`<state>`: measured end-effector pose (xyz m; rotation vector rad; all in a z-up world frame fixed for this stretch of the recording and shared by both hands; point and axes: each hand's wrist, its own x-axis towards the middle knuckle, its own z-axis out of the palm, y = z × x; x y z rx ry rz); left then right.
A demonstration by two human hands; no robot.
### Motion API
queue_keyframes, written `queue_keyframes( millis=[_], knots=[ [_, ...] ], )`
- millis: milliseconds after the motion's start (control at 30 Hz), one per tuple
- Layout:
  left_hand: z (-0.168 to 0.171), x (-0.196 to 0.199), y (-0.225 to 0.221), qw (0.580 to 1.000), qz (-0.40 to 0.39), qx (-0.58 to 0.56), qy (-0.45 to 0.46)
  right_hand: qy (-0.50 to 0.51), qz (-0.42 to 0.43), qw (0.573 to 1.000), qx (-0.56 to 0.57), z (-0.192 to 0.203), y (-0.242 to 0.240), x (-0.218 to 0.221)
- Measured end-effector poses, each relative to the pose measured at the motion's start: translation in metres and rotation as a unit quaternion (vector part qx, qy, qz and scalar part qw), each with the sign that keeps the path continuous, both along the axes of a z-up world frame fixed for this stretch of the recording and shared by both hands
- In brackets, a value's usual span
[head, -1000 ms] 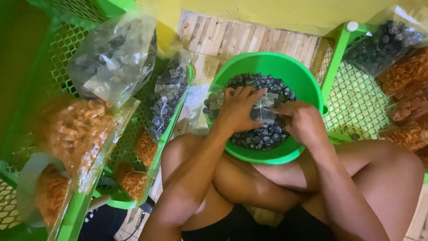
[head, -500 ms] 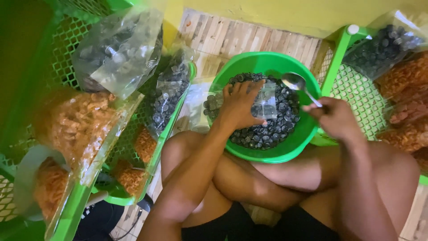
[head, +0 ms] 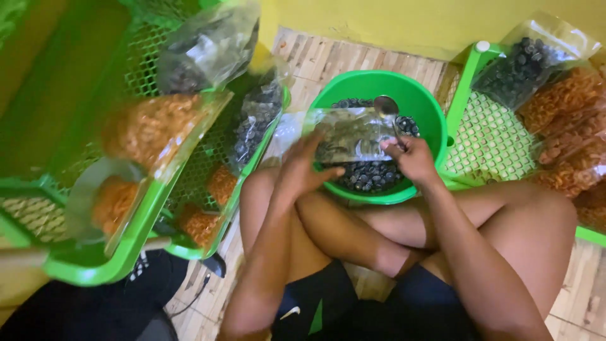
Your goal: The person scoops small dark snails from a green bucket using a spoon and transfers them into a clear plastic bag held open with the other hand. The person sits cross-legged on the floor surrounded by green baskets containing packaged snails and other dried food items.
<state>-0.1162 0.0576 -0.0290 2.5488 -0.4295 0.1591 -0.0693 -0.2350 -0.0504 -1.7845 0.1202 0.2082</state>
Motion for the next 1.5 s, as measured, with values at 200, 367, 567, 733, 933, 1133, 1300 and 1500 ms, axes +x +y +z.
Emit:
queue_keyframes(
  millis=[200, 367, 567, 733, 933, 1133, 1300, 1500],
  knots=[
    [0.037, -0.157, -0.022, 0.983, 0.046, -0.175, -0.034, -0.053, -0.016, 0.996, -0.071, -0.047, -0.006, 0.020],
    [0.058, -0.199, -0.047, 0.996, 0.029, -0.041, 0.075, -0.087, 0.001, 0.991, -0.101, -0.075, 0.003, 0.046],
    [0.023, -0.138, -0.091, 0.979, -0.005, -0.072, 0.190, -0.049, 0.032, 0.982, -0.181, -0.031, -0.002, 0.027],
    [0.016, -0.084, -0.134, 0.965, -0.051, 0.024, 0.256, -0.031, 0.017, 0.981, -0.190, -0.047, -0.016, 0.034],
    [-0.029, -0.077, -0.116, 0.964, -0.027, -0.024, 0.262, -0.020, 0.002, 0.981, -0.194, -0.030, -0.015, 0.021],
    [0.012, -0.091, -0.115, 0.959, -0.019, 0.024, 0.282, -0.004, 0.017, 0.978, -0.210, -0.024, -0.014, 0.028],
    [0.016, -0.112, -0.139, 0.926, -0.040, 0.242, 0.288, 0.026, 0.020, 0.971, -0.236, -0.024, -0.016, 0.012],
    [0.084, -0.189, -0.119, 0.915, -0.032, 0.201, 0.349, 0.013, 0.011, 0.975, -0.221, -0.020, -0.018, 0.009]
  ],
)
